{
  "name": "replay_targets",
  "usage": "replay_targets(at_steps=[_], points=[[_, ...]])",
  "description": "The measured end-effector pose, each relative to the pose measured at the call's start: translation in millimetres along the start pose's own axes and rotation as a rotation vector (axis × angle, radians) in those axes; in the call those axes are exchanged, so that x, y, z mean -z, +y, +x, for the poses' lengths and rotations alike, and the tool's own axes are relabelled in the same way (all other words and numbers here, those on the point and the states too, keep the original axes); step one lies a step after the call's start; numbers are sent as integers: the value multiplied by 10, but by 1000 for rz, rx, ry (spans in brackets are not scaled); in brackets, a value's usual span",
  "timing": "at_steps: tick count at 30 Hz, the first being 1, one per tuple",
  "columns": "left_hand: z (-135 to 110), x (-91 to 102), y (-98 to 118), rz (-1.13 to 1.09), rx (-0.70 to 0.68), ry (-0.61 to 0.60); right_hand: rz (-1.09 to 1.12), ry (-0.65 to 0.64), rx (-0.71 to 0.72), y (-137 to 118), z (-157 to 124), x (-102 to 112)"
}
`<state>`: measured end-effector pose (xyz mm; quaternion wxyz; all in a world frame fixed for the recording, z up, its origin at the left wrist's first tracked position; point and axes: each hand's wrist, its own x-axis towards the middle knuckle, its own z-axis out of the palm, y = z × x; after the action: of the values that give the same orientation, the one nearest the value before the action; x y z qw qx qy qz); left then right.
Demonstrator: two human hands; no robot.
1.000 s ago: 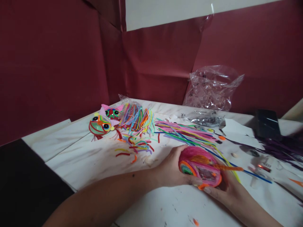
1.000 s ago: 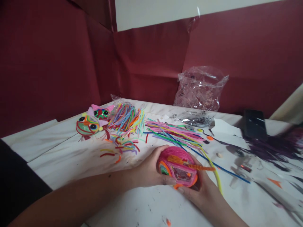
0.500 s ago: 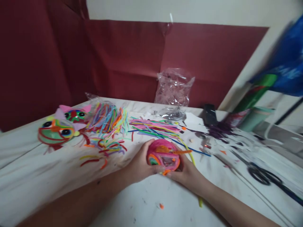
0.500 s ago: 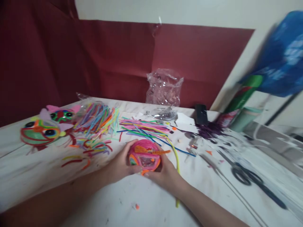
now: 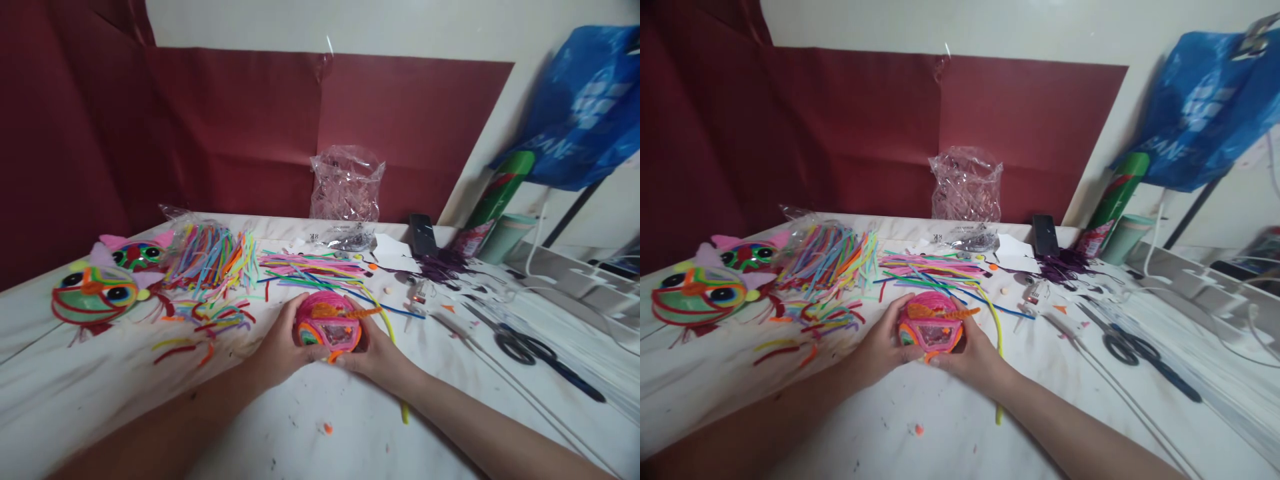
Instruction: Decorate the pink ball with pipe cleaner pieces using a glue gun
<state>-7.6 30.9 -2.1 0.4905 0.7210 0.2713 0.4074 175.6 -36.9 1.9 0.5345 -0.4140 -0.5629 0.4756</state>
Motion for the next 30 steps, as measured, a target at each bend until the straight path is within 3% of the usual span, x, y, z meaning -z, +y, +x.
replay_targets(at_steps=[9, 17, 23, 28, 30], points=[[23, -5, 98, -10, -21, -14, 25, 24, 24, 66, -4, 37], [18, 3, 88, 18, -34, -34, 40, 30, -94, -50, -6, 49], [-7, -6, 77, 141, -104, -11, 81, 7, -14, -8, 0, 34], [12, -11, 94, 124, -116, -39, -54, 53, -11, 1, 10, 48], [84, 67, 147, 236, -97, 78, -89, 83, -39, 4, 14, 54]])
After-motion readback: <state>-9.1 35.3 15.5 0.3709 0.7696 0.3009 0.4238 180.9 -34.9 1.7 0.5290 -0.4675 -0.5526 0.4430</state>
